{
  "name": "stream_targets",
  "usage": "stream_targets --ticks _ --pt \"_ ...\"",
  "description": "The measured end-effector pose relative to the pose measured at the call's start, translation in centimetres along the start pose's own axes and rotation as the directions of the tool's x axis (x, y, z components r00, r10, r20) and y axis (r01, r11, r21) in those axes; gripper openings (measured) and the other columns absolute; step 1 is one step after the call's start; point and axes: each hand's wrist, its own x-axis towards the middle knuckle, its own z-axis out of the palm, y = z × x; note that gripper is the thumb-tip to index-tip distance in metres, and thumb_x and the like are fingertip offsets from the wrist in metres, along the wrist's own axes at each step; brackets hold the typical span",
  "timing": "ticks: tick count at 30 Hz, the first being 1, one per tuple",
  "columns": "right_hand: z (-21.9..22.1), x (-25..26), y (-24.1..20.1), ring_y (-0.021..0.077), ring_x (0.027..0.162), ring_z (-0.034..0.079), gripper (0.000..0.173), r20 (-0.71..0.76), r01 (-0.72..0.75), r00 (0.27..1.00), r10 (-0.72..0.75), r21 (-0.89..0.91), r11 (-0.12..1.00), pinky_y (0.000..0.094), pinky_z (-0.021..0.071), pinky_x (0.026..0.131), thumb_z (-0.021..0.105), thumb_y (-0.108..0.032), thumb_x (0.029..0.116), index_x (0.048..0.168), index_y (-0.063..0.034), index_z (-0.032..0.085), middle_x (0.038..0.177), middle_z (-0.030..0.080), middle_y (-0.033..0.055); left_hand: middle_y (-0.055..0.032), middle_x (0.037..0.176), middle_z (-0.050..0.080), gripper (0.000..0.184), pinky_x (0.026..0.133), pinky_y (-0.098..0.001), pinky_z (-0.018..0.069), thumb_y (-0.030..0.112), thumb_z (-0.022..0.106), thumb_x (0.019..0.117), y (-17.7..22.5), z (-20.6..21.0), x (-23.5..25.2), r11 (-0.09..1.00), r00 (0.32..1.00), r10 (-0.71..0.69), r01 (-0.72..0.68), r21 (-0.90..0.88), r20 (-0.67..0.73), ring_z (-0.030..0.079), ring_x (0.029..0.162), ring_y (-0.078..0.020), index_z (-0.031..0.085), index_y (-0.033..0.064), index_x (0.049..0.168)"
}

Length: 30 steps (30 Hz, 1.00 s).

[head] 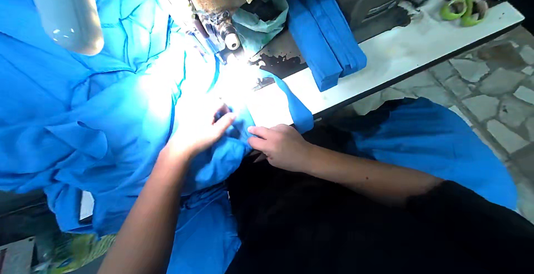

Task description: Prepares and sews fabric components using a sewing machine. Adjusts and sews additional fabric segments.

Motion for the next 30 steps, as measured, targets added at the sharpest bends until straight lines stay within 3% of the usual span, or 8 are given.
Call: stream_targets --ticks 3,7,9,11,17,20,22,30 --pt "0.4 0.4 0.0 0.0238 0.058 0.066 0.008 0.000 0.029 1.000 -0.029 -0.018 0.999 0.0367 0.0491 0.046 0.067 -0.002 0.0868 0.082 -0.0052 0.072 0.096 0.073 0.0164 -0.0313 0.133 0.059 0.046 0.106 -0.0695 0.0370 0.034 0.052 0.1042 -1.5 -0.5 1.3 0.927 0.979 -0.200 0.199 0.317 -0.031 0.052 0.131 -0.0506 0.063 -0.0050 0.127" --pt "0.4 0.4 -0.2 0.0235 0.056 0.064 0.008 0.012 0.021 1.000 -0.021 -0.026 0.999 0.0360 0.0473 0.045 0.067 -0.003 0.0871 0.082 -0.0057 0.072 0.096 0.073 0.0161 -0.0277 0.115 0.068 0.031 0.095 -0.0699 0.0424 0.020 0.055 0.1007 -0.3 0.0 2.4 0.929 0.992 -0.066 0.101 0.357 -0.108 0.061 0.116 -0.0496 0.071 -0.0055 0.108" --pt "0.4 0.3 -0.2 0.0238 0.057 0.064 0.010 0.002 0.020 1.000 -0.020 -0.028 0.999 0.0360 0.0474 0.046 0.066 -0.003 0.0879 0.084 -0.0054 0.074 0.098 0.074 0.0166 -0.0255 0.122 0.067 0.040 0.098 -0.0665 0.0423 0.028 0.049 0.1023 -0.6 0.6 2.7 0.954 0.989 0.020 0.025 0.299 -0.147 0.061 0.121 -0.0463 0.069 -0.0027 0.117" --pt "0.5 0.2 -0.2 0.0229 0.056 0.064 0.010 0.000 0.019 1.000 -0.019 -0.042 0.999 0.0354 0.0465 0.046 0.066 -0.004 0.0879 0.085 -0.0056 0.075 0.099 0.074 0.0163 -0.0277 0.133 0.061 0.053 0.104 -0.0698 0.0375 0.039 0.046 0.1049 -1.1 0.7 3.1 0.940 0.987 -0.095 0.131 0.314 -0.127 0.055 0.129 -0.0485 0.060 0.0003 0.137" --pt "0.3 0.4 -0.1 0.0224 0.056 0.064 0.010 0.004 0.017 1.000 -0.017 -0.047 0.999 0.0352 0.0466 0.046 0.066 -0.004 0.0882 0.086 -0.0059 0.076 0.101 0.075 0.0157 -0.0358 0.141 0.051 0.061 0.104 -0.0713 0.0366 0.046 0.043 0.1052 -0.8 0.3 5.1 0.799 0.909 -0.368 0.417 0.433 -0.197 0.048 0.133 -0.0554 0.056 -0.0028 0.139" --pt "0.4 0.2 -0.4 0.0250 0.060 0.067 0.013 0.014 -0.016 1.000 0.016 -0.025 1.000 0.0378 0.0507 0.049 0.064 -0.003 0.0897 0.092 -0.0049 0.077 0.107 0.075 0.0170 -0.0314 0.135 0.059 0.046 0.107 -0.0681 0.0360 0.030 0.048 0.1022 0.4 1.8 3.7 0.940 0.967 -0.109 0.176 0.293 -0.230 0.053 0.130 -0.0508 0.064 -0.0060 0.127" --pt "0.2 0.1 -0.6 0.0267 0.064 0.070 0.013 0.027 -0.037 0.999 0.038 -0.033 0.999 0.0403 0.0546 0.053 0.064 -0.006 0.0921 0.097 -0.0049 0.076 0.112 0.075 0.0174 -0.0215 0.151 0.051 0.059 0.114 -0.0656 0.0312 0.042 0.040 0.1040 -0.2 3.7 2.3 0.969 0.980 -0.008 0.057 0.241 -0.200 0.047 0.141 -0.0419 0.055 0.0036 0.146" --pt "-5.7 1.2 -0.3 0.0325 0.078 0.074 0.012 0.171 -0.286 0.944 0.282 -0.004 0.958 0.0484 0.0604 0.066 0.069 -0.001 0.0875 0.098 0.0015 0.074 0.108 0.074 0.0190 -0.0171 0.157 0.047 0.064 0.113 -0.0711 0.0262 0.050 0.033 0.1028 0.3 5.3 1.0 0.949 0.977 -0.011 0.076 0.306 -0.211 0.040 0.146 -0.0446 0.059 0.0098 0.146"
